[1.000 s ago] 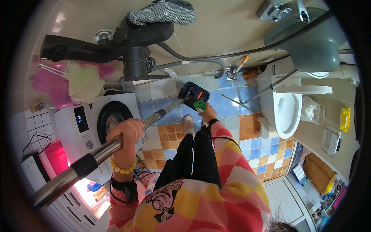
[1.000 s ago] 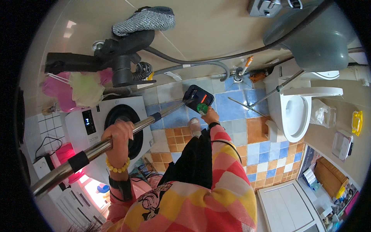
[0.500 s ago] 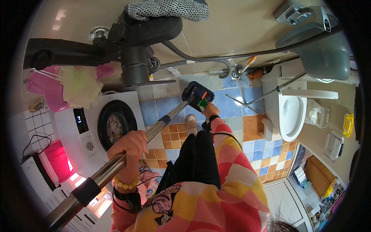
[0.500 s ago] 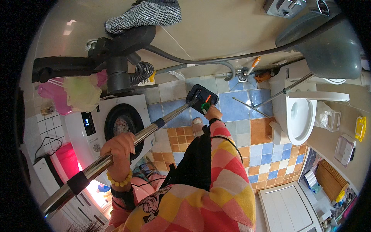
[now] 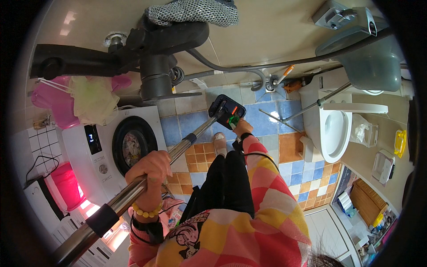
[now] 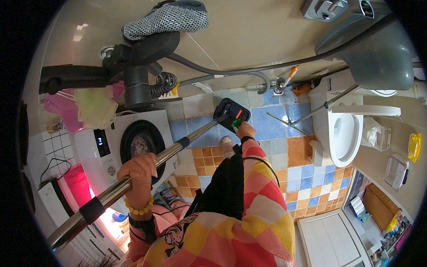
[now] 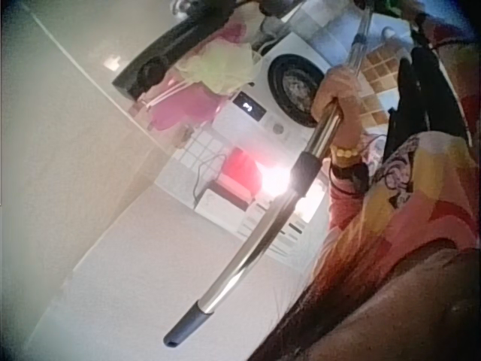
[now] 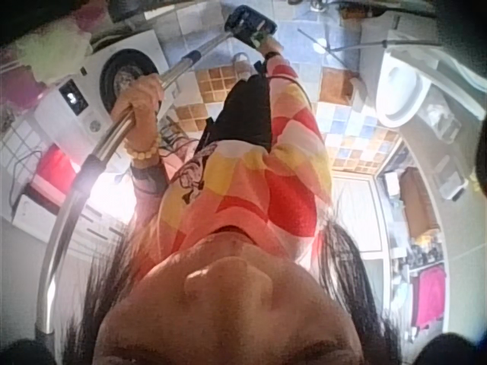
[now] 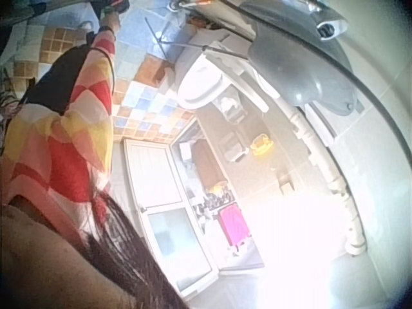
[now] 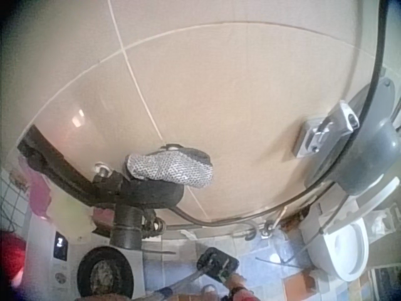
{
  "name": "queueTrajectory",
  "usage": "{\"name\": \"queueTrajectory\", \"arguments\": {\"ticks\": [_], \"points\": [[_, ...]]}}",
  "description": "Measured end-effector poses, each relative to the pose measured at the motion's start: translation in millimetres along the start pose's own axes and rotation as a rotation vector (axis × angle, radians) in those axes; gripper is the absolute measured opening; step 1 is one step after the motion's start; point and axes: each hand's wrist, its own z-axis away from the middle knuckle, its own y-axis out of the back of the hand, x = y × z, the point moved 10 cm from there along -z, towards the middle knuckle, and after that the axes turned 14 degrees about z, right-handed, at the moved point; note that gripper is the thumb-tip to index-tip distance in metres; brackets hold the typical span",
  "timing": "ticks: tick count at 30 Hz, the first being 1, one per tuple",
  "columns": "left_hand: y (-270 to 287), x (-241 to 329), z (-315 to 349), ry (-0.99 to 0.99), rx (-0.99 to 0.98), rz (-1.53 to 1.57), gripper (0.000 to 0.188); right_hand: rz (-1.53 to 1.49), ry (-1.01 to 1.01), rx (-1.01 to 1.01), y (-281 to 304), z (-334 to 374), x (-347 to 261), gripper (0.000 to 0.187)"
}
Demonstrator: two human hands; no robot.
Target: The person uses a steam mop to clean the tiled bathroom floor, moving the mop head back and forth across the surface. They briefly pick up a green bottle from a shelf and return it before continuing to steam mop the floor.
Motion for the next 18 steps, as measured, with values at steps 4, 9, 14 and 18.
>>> {"name": "queueTrajectory", "arguments": {"ticks": [4,9,14,18], "points": [[-2,0,2,0.002,-0.014,-0.015,0.033,0.000,0.013,0.010,0,1,1,0.058],[-5,0,3,0.006,-0.025,-0.018,0.028,0.032,0.017,0.019,-3,0,1,0.055],[-6,1,4,-0.009,-0.001,-0.016,0.035,0.014,0.025,0.023,-7,-3,1,0.053],[-12,3,4,-0.017,-0.057,-0.034,0.029,0.040,0.022,0.003,-9,-2,3,0.052]]}}
